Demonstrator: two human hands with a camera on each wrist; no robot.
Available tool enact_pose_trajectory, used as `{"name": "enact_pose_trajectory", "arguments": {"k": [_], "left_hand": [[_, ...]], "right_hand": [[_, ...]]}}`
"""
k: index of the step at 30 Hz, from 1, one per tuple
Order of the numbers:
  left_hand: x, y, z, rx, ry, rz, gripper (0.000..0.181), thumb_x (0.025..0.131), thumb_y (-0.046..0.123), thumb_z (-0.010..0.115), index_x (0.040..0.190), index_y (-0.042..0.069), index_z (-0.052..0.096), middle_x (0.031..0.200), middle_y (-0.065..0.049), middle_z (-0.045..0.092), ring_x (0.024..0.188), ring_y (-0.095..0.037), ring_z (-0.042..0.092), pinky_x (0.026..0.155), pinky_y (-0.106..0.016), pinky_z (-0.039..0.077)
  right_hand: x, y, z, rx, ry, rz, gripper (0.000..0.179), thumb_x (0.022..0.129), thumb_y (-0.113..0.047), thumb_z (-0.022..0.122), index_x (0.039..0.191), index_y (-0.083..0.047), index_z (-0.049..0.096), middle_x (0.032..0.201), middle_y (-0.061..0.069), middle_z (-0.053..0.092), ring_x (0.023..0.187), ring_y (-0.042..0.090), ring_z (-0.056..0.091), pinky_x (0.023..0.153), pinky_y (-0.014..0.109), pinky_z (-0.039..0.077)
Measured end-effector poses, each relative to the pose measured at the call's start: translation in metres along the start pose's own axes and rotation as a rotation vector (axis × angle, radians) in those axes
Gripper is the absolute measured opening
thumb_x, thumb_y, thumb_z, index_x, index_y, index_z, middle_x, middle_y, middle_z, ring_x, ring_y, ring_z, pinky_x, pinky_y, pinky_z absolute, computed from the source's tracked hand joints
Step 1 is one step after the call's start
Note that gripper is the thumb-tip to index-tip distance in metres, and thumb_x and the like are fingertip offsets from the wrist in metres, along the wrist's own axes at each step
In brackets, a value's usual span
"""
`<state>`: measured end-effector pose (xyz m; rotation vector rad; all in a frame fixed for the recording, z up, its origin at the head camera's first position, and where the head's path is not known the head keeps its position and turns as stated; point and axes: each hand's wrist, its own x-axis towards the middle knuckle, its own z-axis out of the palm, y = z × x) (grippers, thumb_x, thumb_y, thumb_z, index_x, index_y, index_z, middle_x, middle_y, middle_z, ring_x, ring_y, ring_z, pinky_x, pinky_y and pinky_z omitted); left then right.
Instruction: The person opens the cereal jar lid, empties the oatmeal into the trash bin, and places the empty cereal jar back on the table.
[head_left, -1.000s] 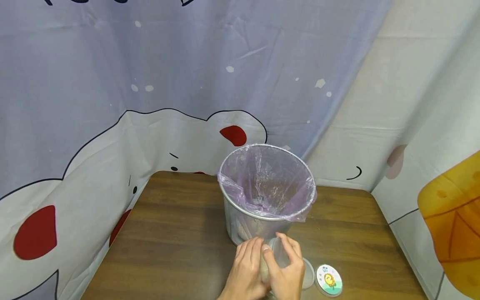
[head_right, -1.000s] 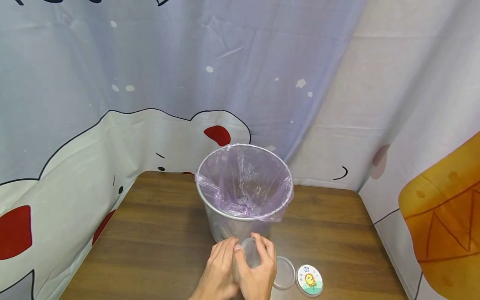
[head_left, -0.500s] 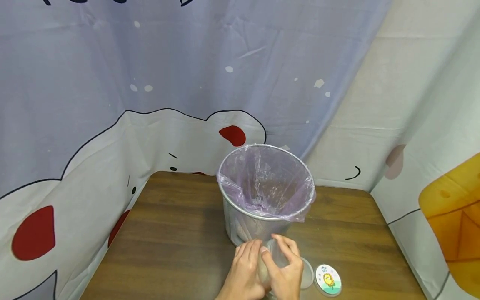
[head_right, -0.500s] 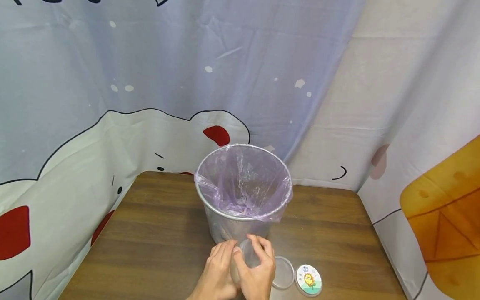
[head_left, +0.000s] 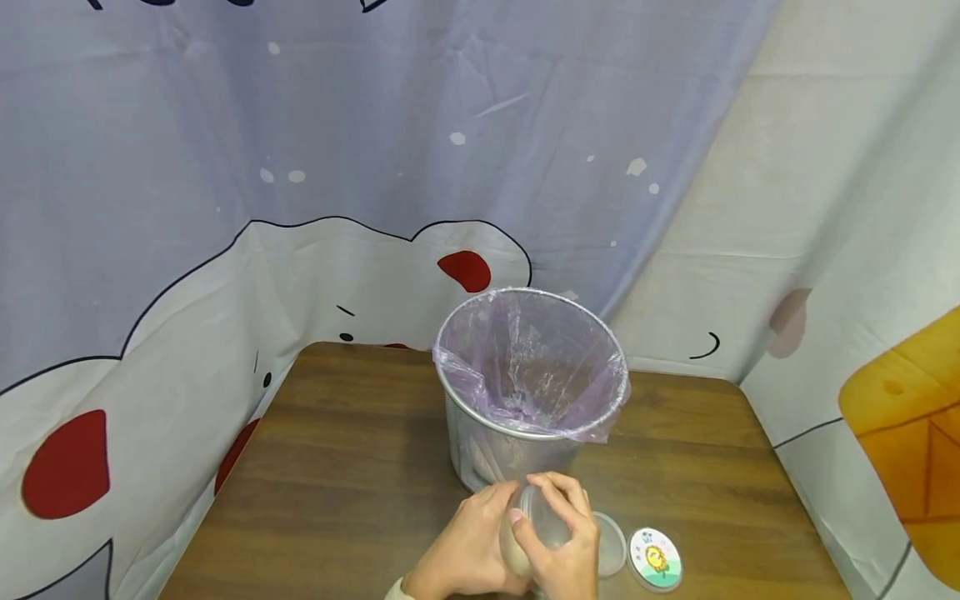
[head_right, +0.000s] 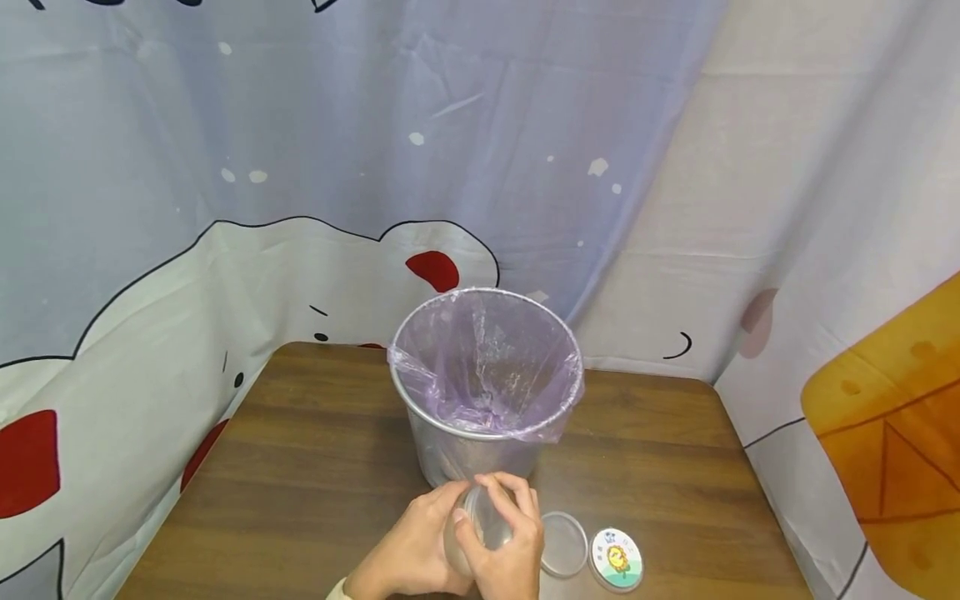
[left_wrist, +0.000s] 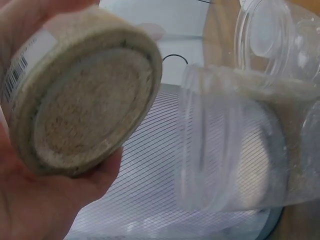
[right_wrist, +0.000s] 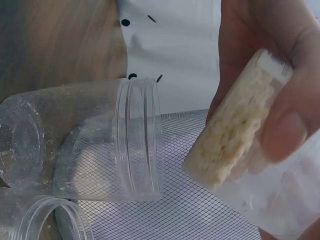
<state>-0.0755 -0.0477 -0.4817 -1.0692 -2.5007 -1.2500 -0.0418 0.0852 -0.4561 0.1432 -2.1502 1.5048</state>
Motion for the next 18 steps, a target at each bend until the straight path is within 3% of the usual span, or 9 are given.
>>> {"name": "enact_pose_trajectory", "arguments": {"k": [3, 10, 18], "left_hand": [[0.002, -0.003, -0.006, -0.068, -0.053, 0.021, 0.089, 0.053, 0.036, 0.083, 0.128, 0.011, 0.042, 0.109, 0.003, 0.057, 0.09, -0.006, 0.056, 0.073, -0.015, 0.048], [0.002, -0.006, -0.014, -0.108, -0.109, 0.026, 0.088, 0.051, 0.036, 0.084, 0.126, 0.019, 0.042, 0.106, 0.009, 0.057, 0.089, -0.002, 0.055, 0.071, -0.013, 0.047], [0.003, -0.013, -0.031, -0.24, -0.334, 0.075, 0.083, 0.061, 0.035, 0.083, 0.128, 0.017, 0.039, 0.111, 0.005, 0.058, 0.092, 0.0, 0.056, 0.075, -0.014, 0.047]], "right_hand": [[0.001, 0.001, 0.0, 0.022, -0.021, -0.072, 0.043, 0.067, 0.001, 0.074, 0.108, -0.01, 0.066, 0.108, 0.002, 0.059, 0.103, 0.017, 0.049, 0.091, 0.025, 0.042], [0.007, 0.01, 0.0, 0.114, -0.076, -0.389, 0.047, 0.057, 0.007, 0.071, 0.104, 0.002, 0.065, 0.101, 0.016, 0.059, 0.095, 0.021, 0.05, 0.088, 0.022, 0.043], [0.005, 0.016, 0.0, 0.185, -0.185, -0.548, 0.048, 0.061, -0.002, 0.07, 0.108, 0.0, 0.064, 0.107, 0.019, 0.056, 0.103, 0.025, 0.049, 0.089, 0.028, 0.046]]}}
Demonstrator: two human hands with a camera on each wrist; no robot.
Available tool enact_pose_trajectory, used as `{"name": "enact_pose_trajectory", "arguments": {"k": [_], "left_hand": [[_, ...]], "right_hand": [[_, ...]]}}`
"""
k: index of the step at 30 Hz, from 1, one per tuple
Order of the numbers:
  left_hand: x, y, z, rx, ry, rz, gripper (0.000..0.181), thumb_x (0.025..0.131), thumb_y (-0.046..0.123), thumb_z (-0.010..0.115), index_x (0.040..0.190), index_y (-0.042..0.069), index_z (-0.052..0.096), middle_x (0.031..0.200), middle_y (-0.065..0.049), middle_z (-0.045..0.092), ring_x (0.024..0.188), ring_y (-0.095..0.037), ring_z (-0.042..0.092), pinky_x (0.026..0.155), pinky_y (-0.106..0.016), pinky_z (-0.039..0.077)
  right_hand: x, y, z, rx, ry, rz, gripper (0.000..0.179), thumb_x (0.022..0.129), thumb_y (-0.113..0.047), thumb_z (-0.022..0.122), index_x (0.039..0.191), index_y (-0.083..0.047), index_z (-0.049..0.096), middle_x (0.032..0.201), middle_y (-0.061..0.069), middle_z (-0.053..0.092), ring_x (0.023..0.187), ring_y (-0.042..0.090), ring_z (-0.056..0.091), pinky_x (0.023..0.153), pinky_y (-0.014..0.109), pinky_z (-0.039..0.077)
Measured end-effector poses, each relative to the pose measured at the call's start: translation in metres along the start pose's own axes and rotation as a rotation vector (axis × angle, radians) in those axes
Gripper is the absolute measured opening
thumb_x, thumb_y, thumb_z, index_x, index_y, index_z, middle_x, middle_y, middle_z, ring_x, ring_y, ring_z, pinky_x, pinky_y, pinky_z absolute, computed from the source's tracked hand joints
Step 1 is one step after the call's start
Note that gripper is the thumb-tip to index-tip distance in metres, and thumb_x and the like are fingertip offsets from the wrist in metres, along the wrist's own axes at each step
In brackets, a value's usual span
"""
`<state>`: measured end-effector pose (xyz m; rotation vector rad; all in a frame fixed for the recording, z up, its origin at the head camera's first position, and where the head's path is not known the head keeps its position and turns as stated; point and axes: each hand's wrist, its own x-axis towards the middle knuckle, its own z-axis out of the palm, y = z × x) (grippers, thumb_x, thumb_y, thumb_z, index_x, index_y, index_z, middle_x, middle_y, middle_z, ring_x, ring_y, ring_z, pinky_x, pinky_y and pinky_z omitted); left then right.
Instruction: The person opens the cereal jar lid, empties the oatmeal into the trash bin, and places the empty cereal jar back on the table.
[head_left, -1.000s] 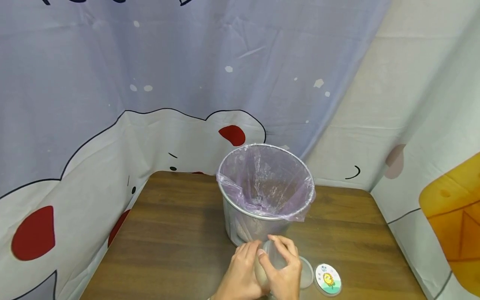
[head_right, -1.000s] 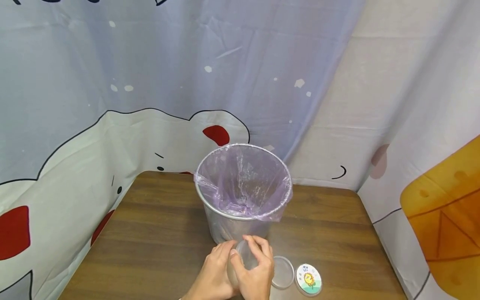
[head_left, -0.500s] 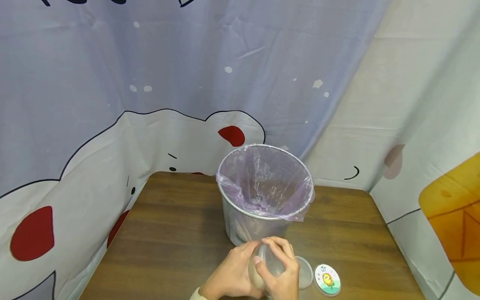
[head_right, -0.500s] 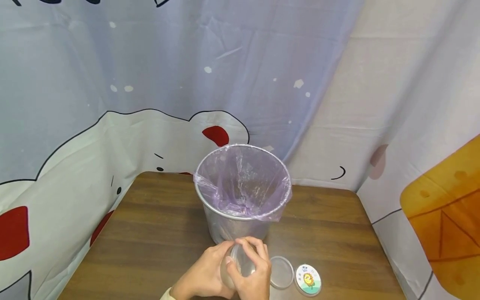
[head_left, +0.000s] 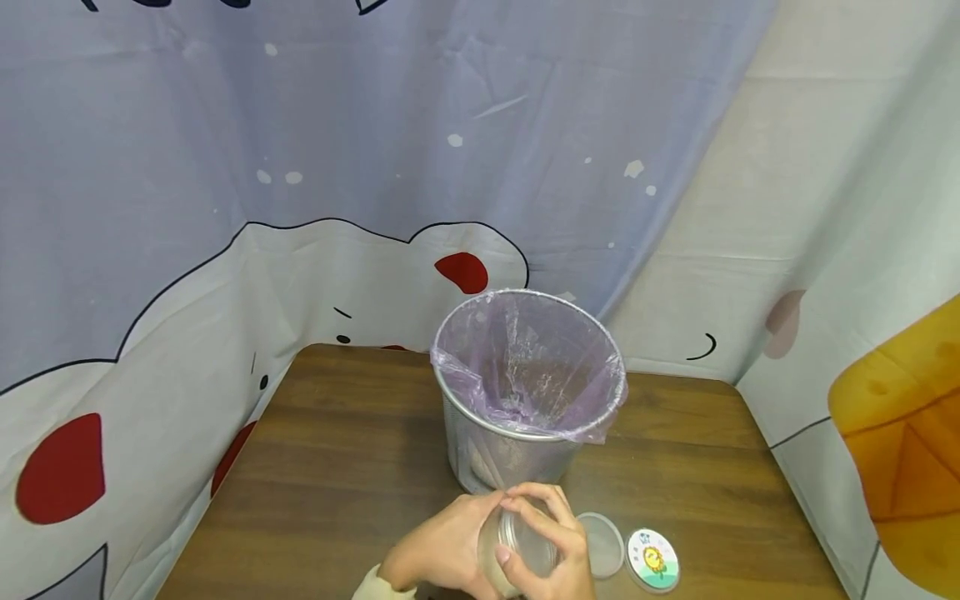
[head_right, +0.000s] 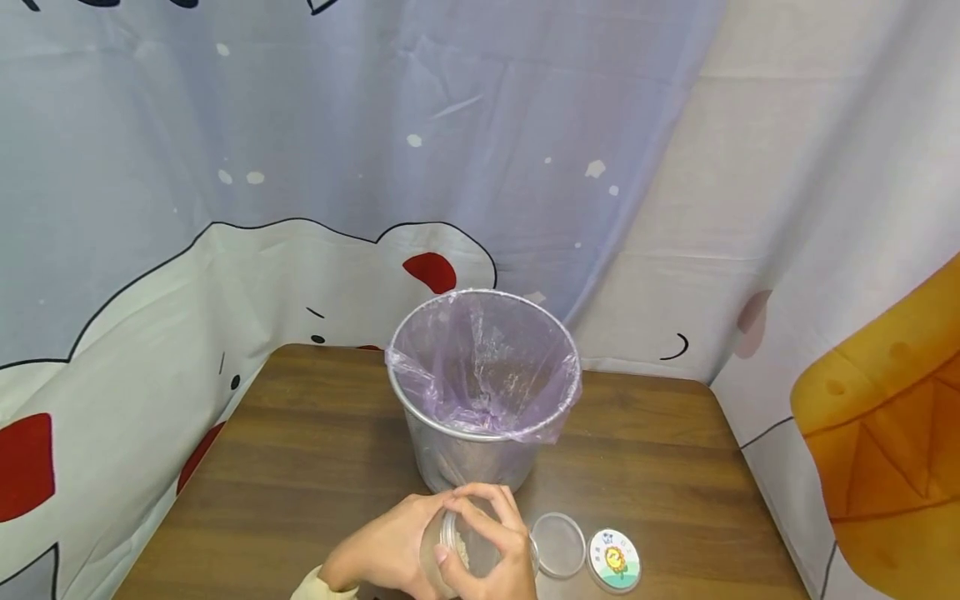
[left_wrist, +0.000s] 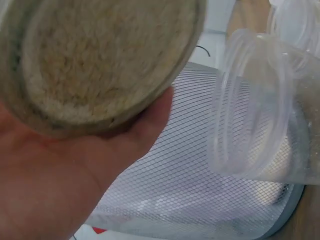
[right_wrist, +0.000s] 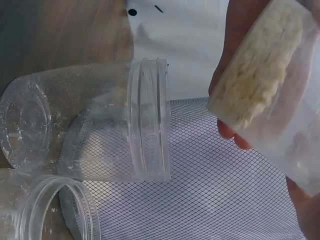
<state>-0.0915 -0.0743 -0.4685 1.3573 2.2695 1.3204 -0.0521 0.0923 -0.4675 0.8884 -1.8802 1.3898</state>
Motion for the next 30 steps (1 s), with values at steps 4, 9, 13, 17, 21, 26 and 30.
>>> {"name": "enact_pose_trajectory", "arguments": {"k": [4, 9, 13, 17, 21, 26, 30], "left_hand": [[-0.003, -0.001, -0.007, -0.001, -0.072, 0.023, 0.085, 0.061, 0.037, 0.083, 0.131, 0.017, 0.038, 0.114, 0.007, 0.058, 0.095, 0.001, 0.055, 0.079, -0.014, 0.047], [-0.002, -0.002, -0.01, -0.015, -0.117, 0.1, 0.083, 0.062, 0.031, 0.083, 0.13, 0.015, 0.039, 0.113, 0.004, 0.059, 0.095, 0.0, 0.056, 0.078, -0.012, 0.046], [0.0, -0.002, -0.009, -0.04, -0.15, 0.137, 0.069, 0.065, 0.026, 0.081, 0.122, 0.017, 0.042, 0.107, 0.005, 0.059, 0.089, 0.003, 0.056, 0.071, -0.01, 0.047], [0.0, -0.004, -0.007, -0.036, -0.138, 0.184, 0.071, 0.065, 0.025, 0.082, 0.122, 0.016, 0.041, 0.107, 0.001, 0.059, 0.091, 0.002, 0.056, 0.073, -0.01, 0.047], [-0.001, -0.004, -0.003, -0.01, -0.073, 0.136, 0.085, 0.064, 0.031, 0.082, 0.132, 0.015, 0.034, 0.112, 0.0, 0.059, 0.094, -0.001, 0.056, 0.076, -0.013, 0.047], [-0.001, 0.0, 0.002, 0.067, 0.053, -0.042, 0.088, 0.059, 0.038, 0.083, 0.13, 0.013, 0.037, 0.111, 0.005, 0.057, 0.094, -0.003, 0.055, 0.077, -0.017, 0.048], [0.001, 0.005, 0.01, 0.201, 0.171, -0.149, 0.086, 0.054, 0.04, 0.084, 0.123, 0.008, 0.044, 0.109, 0.004, 0.055, 0.094, -0.006, 0.053, 0.079, -0.024, 0.049]], "right_hand": [[-0.003, 0.002, 0.001, 0.028, -0.027, -0.05, 0.046, 0.063, -0.006, 0.071, 0.108, 0.0, 0.064, 0.109, 0.019, 0.056, 0.103, 0.026, 0.049, 0.087, 0.032, 0.047], [0.005, -0.004, 0.0, 0.066, -0.061, -0.126, 0.042, 0.068, -0.009, 0.069, 0.109, -0.001, 0.064, 0.109, 0.02, 0.056, 0.102, 0.027, 0.049, 0.083, 0.036, 0.048], [0.016, -0.011, -0.001, 0.092, -0.081, -0.212, 0.039, 0.071, -0.012, 0.066, 0.108, 0.0, 0.064, 0.107, 0.021, 0.056, 0.099, 0.029, 0.05, 0.073, 0.032, 0.05], [0.022, -0.014, -0.005, 0.092, -0.109, -0.255, 0.04, 0.072, -0.013, 0.067, 0.109, 0.001, 0.063, 0.109, 0.021, 0.056, 0.101, 0.032, 0.051, 0.078, 0.035, 0.049], [0.021, -0.011, -0.011, 0.116, -0.164, -0.232, 0.043, 0.074, -0.012, 0.066, 0.115, 0.002, 0.06, 0.117, 0.024, 0.054, 0.11, 0.035, 0.048, 0.092, 0.04, 0.044], [0.008, -0.003, -0.017, 0.076, -0.19, -0.045, 0.054, 0.077, -0.01, 0.06, 0.126, 0.008, 0.048, 0.13, 0.026, 0.045, 0.123, 0.035, 0.04, 0.1, 0.037, 0.037], [0.005, -0.008, -0.019, 0.033, -0.172, 0.232, 0.064, 0.078, -0.008, 0.053, 0.137, 0.004, 0.034, 0.137, 0.018, 0.04, 0.127, 0.026, 0.037, 0.103, 0.025, 0.028]]}}
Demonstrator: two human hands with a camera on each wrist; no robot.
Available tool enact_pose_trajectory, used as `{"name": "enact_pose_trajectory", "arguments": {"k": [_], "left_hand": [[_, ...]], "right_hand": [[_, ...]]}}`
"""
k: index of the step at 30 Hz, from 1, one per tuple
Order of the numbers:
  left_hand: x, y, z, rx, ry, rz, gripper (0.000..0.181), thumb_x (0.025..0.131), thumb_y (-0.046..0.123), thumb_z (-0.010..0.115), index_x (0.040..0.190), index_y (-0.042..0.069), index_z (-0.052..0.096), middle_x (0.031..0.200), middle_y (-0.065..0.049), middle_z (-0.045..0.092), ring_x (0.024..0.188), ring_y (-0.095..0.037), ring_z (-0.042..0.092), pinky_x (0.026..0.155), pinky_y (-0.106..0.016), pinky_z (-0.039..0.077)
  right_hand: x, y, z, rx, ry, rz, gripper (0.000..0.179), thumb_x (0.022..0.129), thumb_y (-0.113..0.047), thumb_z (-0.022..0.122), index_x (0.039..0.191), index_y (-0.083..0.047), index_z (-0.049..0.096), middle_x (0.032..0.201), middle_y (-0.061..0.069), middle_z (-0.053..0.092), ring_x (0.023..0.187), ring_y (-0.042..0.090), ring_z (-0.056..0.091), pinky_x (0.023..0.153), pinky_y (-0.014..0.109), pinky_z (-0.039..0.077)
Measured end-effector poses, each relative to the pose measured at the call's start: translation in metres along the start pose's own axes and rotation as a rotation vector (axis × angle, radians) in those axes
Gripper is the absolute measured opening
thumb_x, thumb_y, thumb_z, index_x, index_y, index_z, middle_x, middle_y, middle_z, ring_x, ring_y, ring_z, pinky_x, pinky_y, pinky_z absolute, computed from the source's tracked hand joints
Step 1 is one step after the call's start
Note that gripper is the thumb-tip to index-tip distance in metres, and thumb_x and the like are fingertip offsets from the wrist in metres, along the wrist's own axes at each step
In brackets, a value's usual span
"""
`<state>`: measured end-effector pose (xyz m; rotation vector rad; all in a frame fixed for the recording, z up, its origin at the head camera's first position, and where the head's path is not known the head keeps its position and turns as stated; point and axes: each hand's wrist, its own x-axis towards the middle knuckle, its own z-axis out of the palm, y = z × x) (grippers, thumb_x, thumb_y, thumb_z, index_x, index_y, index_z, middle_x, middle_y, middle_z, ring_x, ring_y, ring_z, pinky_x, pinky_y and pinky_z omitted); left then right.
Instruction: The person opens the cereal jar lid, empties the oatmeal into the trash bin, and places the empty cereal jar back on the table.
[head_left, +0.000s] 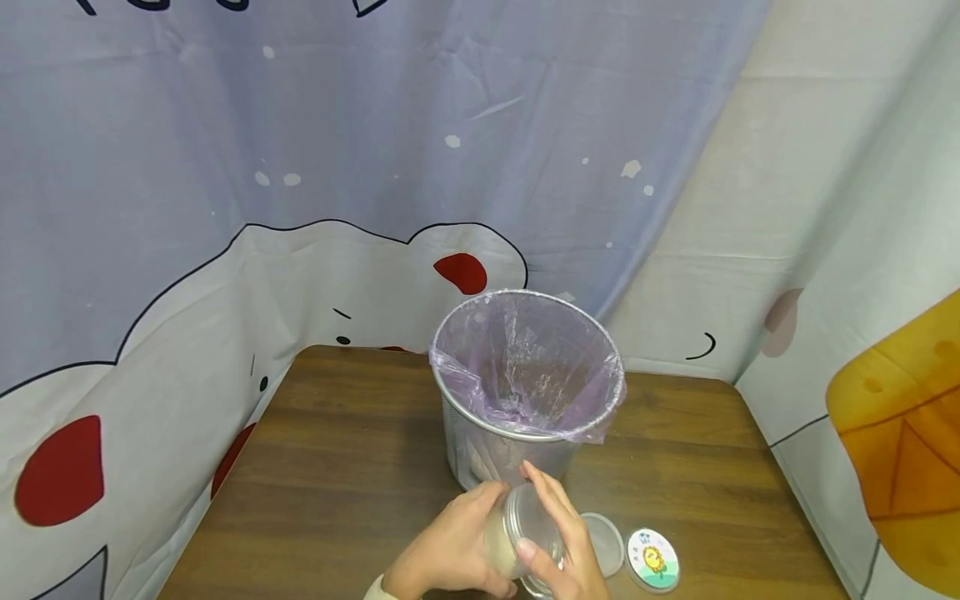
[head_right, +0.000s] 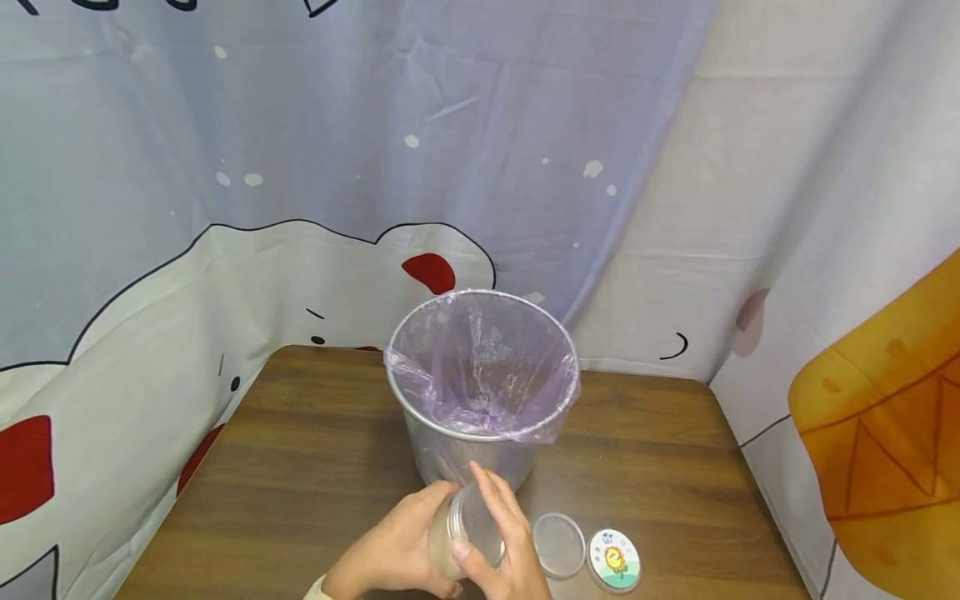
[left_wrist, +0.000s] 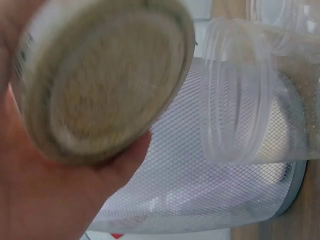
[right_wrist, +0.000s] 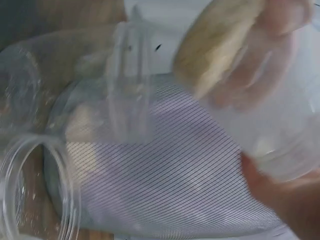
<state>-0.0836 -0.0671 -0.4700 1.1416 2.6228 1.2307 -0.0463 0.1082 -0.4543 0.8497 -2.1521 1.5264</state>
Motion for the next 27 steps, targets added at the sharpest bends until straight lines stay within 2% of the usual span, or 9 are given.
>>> {"name": "enact_pose_trajectory", "arguments": {"k": [2, 4, 8, 10, 13, 16, 20, 23, 27], "left_hand": [[0.001, 0.002, 0.005, 0.103, 0.087, -0.004, 0.087, 0.05, 0.039, 0.084, 0.122, 0.006, 0.046, 0.109, 0.003, 0.056, 0.095, -0.008, 0.053, 0.082, -0.028, 0.049], [0.002, 0.004, 0.012, 0.228, 0.191, 0.015, 0.088, 0.046, 0.038, 0.083, 0.119, 0.006, 0.048, 0.107, 0.002, 0.056, 0.094, -0.011, 0.053, 0.083, -0.031, 0.049], [0.004, 0.005, 0.024, 0.435, 0.386, 0.082, 0.09, 0.039, 0.036, 0.082, 0.115, 0.002, 0.05, 0.102, -0.004, 0.058, 0.089, -0.016, 0.054, 0.078, -0.031, 0.049], [0.005, 0.005, 0.029, 0.5, 0.435, 0.106, 0.091, 0.039, 0.038, 0.084, 0.115, 0.001, 0.051, 0.102, -0.006, 0.057, 0.088, -0.018, 0.054, 0.078, -0.03, 0.049], [0.007, 0.007, 0.034, 0.56, 0.473, 0.136, 0.091, 0.039, 0.04, 0.085, 0.114, 0.0, 0.051, 0.105, -0.009, 0.057, 0.092, -0.02, 0.055, 0.083, -0.031, 0.048], [0.009, 0.008, 0.037, 0.588, 0.505, 0.152, 0.089, 0.04, 0.041, 0.084, 0.113, 0.001, 0.052, 0.105, -0.009, 0.057, 0.093, -0.021, 0.055, 0.084, -0.031, 0.048], [0.01, 0.007, 0.039, 0.594, 0.548, 0.165, 0.087, 0.037, 0.038, 0.083, 0.11, 0.0, 0.054, 0.103, -0.009, 0.058, 0.09, -0.021, 0.056, 0.081, -0.031, 0.049], [0.01, 0.007, 0.039, 0.586, 0.548, 0.159, 0.089, 0.034, 0.038, 0.083, 0.109, -0.001, 0.056, 0.103, -0.008, 0.058, 0.089, -0.019, 0.056, 0.08, -0.03, 0.049], [0.01, 0.007, 0.038, 0.582, 0.515, 0.121, 0.09, 0.032, 0.039, 0.082, 0.11, 0.001, 0.056, 0.104, -0.007, 0.058, 0.089, -0.017, 0.054, 0.079, -0.028, 0.049]], "right_hand": [[0.0, -0.005, 0.001, 0.027, 0.038, 0.137, 0.062, 0.08, -0.007, 0.05, 0.14, 0.0, 0.032, 0.137, 0.015, 0.04, 0.128, 0.024, 0.035, 0.104, 0.022, 0.025], [0.002, -0.01, 0.003, 0.036, 0.098, 0.258, 0.057, 0.084, -0.007, 0.049, 0.139, -0.004, 0.035, 0.136, 0.014, 0.041, 0.127, 0.026, 0.036, 0.105, 0.026, 0.025], [0.005, -0.017, 0.008, 0.028, 0.207, 0.491, 0.051, 0.089, -0.017, 0.05, 0.138, -0.01, 0.037, 0.137, 0.015, 0.041, 0.129, 0.032, 0.033, 0.105, 0.052, 0.023], [0.006, -0.019, 0.01, 0.022, 0.236, 0.589, 0.052, 0.09, -0.024, 0.052, 0.138, -0.012, 0.036, 0.139, 0.015, 0.04, 0.13, 0.035, 0.03, 0.1, 0.065, 0.021], [0.008, -0.019, 0.012, 0.008, 0.249, 0.678, 0.056, 0.089, -0.031, 0.056, 0.138, -0.013, 0.035, 0.14, 0.015, 0.037, 0.131, 0.04, 0.025, 0.096, 0.07, 0.021], [0.008, -0.017, 0.014, -0.022, 0.26, 0.72, 0.059, 0.086, -0.034, 0.061, 0.137, -0.015, 0.038, 0.138, 0.01, 0.038, 0.13, 0.04, 0.026, 0.094, 0.07, 0.024], [0.008, -0.013, 0.015, -0.046, 0.3, 0.712, 0.059, 0.08, -0.033, 0.068, 0.132, -0.016, 0.045, 0.132, 0.005, 0.043, 0.127, 0.034, 0.032, 0.096, 0.066, 0.026], [0.006, -0.011, 0.016, -0.052, 0.312, 0.696, 0.058, 0.078, -0.031, 0.071, 0.129, -0.016, 0.049, 0.129, 0.005, 0.046, 0.126, 0.033, 0.034, 0.097, 0.065, 0.026], [0.005, -0.009, 0.015, -0.048, 0.308, 0.672, 0.055, 0.077, -0.028, 0.072, 0.127, -0.017, 0.052, 0.127, 0.002, 0.046, 0.125, 0.031, 0.035, 0.097, 0.065, 0.025]]}}
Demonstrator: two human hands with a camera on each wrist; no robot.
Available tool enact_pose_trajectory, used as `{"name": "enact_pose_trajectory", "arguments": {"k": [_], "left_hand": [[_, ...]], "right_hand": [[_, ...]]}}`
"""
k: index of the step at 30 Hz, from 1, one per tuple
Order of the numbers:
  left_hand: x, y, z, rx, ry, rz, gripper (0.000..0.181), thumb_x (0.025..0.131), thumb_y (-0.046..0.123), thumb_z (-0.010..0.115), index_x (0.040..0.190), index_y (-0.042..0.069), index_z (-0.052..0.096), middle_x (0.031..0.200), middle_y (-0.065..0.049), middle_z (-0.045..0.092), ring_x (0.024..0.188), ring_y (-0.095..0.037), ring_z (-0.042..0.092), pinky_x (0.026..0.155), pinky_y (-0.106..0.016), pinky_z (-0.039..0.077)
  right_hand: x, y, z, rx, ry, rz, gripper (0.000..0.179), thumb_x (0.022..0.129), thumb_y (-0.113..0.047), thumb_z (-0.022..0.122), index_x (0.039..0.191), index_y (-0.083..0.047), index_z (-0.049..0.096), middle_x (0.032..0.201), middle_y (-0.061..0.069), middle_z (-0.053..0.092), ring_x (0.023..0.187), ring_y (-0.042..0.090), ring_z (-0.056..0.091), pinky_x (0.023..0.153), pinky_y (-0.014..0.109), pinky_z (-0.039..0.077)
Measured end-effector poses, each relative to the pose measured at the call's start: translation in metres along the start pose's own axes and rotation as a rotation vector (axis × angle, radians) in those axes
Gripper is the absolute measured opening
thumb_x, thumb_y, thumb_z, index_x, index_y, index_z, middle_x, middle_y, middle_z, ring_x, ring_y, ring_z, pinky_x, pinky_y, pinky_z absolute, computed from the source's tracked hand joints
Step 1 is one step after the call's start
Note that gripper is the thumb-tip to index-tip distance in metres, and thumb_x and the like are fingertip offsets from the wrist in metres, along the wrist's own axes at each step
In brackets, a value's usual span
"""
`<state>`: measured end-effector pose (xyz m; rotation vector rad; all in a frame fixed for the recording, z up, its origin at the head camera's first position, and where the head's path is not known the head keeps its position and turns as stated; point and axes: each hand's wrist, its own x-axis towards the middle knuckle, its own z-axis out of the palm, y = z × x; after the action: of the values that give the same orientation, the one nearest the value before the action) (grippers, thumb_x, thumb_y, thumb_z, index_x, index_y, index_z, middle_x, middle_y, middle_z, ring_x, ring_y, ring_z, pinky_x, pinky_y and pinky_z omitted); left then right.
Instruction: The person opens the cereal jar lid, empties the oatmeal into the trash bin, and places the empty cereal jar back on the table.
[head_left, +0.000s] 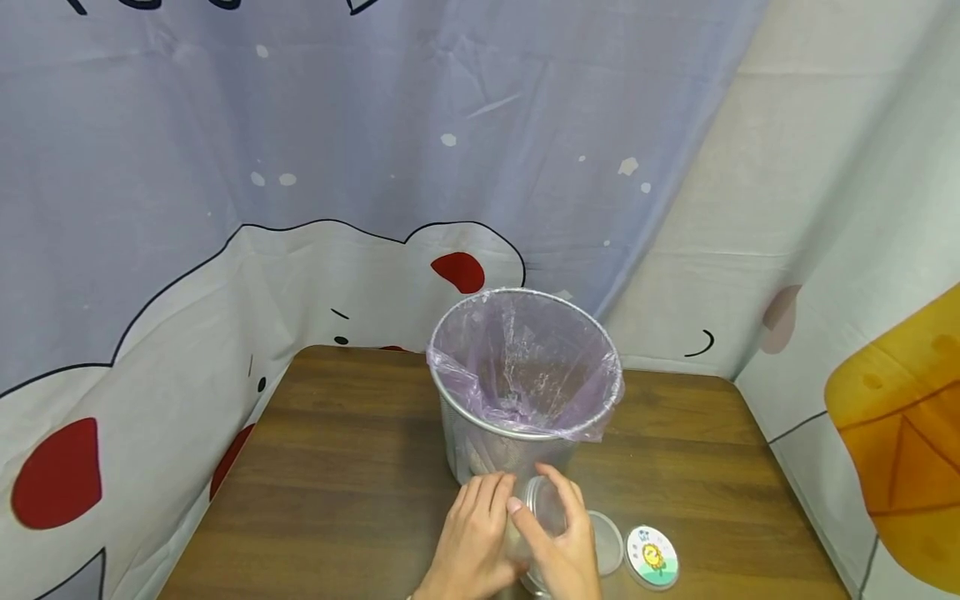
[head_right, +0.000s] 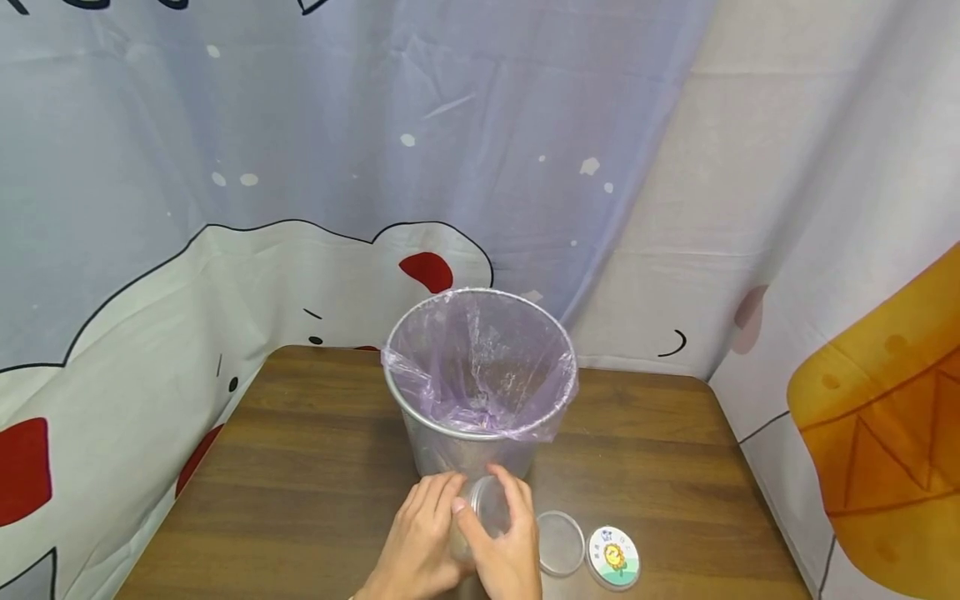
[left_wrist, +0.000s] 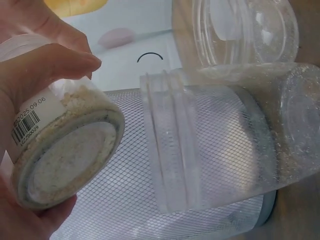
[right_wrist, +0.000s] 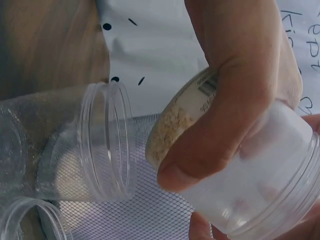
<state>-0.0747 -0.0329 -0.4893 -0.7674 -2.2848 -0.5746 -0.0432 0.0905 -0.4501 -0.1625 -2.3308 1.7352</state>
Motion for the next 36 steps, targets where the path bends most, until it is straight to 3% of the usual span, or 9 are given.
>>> {"name": "enact_pose_trajectory", "arguments": {"k": [5, 9, 15, 21, 29, 32, 36], "left_hand": [[0.001, -0.001, -0.003, -0.03, -0.051, -0.019, 0.092, 0.034, 0.04, 0.081, 0.113, 0.001, 0.054, 0.105, -0.006, 0.057, 0.09, -0.017, 0.054, 0.08, -0.029, 0.049], [0.003, -0.006, -0.008, -0.088, -0.127, -0.025, 0.094, 0.037, 0.042, 0.083, 0.117, 0.003, 0.051, 0.107, -0.004, 0.057, 0.092, -0.017, 0.055, 0.083, -0.031, 0.049], [0.005, -0.019, -0.016, -0.159, -0.207, 0.023, 0.09, 0.04, 0.04, 0.082, 0.118, 0.007, 0.049, 0.107, 0.0, 0.057, 0.095, -0.014, 0.054, 0.087, -0.032, 0.048], [0.005, -0.029, -0.019, -0.22, -0.283, 0.051, 0.086, 0.044, 0.042, 0.08, 0.117, 0.009, 0.048, 0.103, 0.005, 0.055, 0.091, -0.01, 0.052, 0.084, -0.026, 0.047], [0.006, -0.037, -0.023, -0.327, -0.486, 0.04, 0.086, 0.049, 0.038, 0.081, 0.123, 0.013, 0.044, 0.107, 0.008, 0.053, 0.093, -0.007, 0.05, 0.085, -0.026, 0.047], [0.008, -0.038, -0.025, -0.333, -0.517, 0.054, 0.083, 0.051, 0.037, 0.081, 0.121, 0.014, 0.044, 0.107, 0.008, 0.052, 0.094, -0.007, 0.05, 0.084, -0.026, 0.047], [0.011, -0.039, -0.026, -0.337, -0.521, 0.06, 0.083, 0.049, 0.036, 0.081, 0.12, 0.016, 0.043, 0.108, 0.009, 0.052, 0.095, -0.007, 0.049, 0.084, -0.025, 0.047]], "right_hand": [[0.001, 0.001, -0.002, -0.002, 0.0, -0.048, 0.054, 0.074, -0.025, 0.075, 0.124, -0.019, 0.055, 0.124, -0.003, 0.049, 0.123, 0.025, 0.039, 0.098, 0.061, 0.029], [0.0, 0.002, -0.002, -0.018, -0.022, -0.067, 0.056, 0.073, -0.026, 0.076, 0.124, -0.02, 0.056, 0.126, -0.005, 0.049, 0.123, 0.023, 0.04, 0.097, 0.059, 0.032], [-0.002, 0.002, -0.002, -0.04, -0.081, -0.079, 0.059, 0.072, -0.029, 0.077, 0.126, -0.022, 0.055, 0.129, -0.005, 0.048, 0.123, 0.026, 0.042, 0.095, 0.058, 0.036], [-0.005, 0.003, -0.005, -0.084, -0.176, -0.092, 0.06, 0.071, -0.032, 0.077, 0.126, -0.033, 0.052, 0.131, -0.004, 0.046, 0.121, 0.029, 0.042, 0.092, 0.059, 0.038], [-0.002, 0.008, -0.015, -0.137, -0.344, -0.217, 0.064, 0.073, -0.031, 0.076, 0.13, -0.025, 0.05, 0.13, -0.006, 0.045, 0.12, 0.031, 0.044, 0.088, 0.052, 0.045], [0.0, 0.008, -0.02, -0.141, -0.408, -0.255, 0.066, 0.074, -0.031, 0.076, 0.133, -0.022, 0.048, 0.132, -0.004, 0.042, 0.119, 0.032, 0.044, 0.086, 0.051, 0.047], [0.003, 0.009, -0.024, -0.17, -0.435, -0.354, 0.068, 0.074, -0.032, 0.075, 0.135, -0.019, 0.046, 0.133, 0.0, 0.041, 0.115, 0.029, 0.047, 0.086, 0.042, 0.049]]}}
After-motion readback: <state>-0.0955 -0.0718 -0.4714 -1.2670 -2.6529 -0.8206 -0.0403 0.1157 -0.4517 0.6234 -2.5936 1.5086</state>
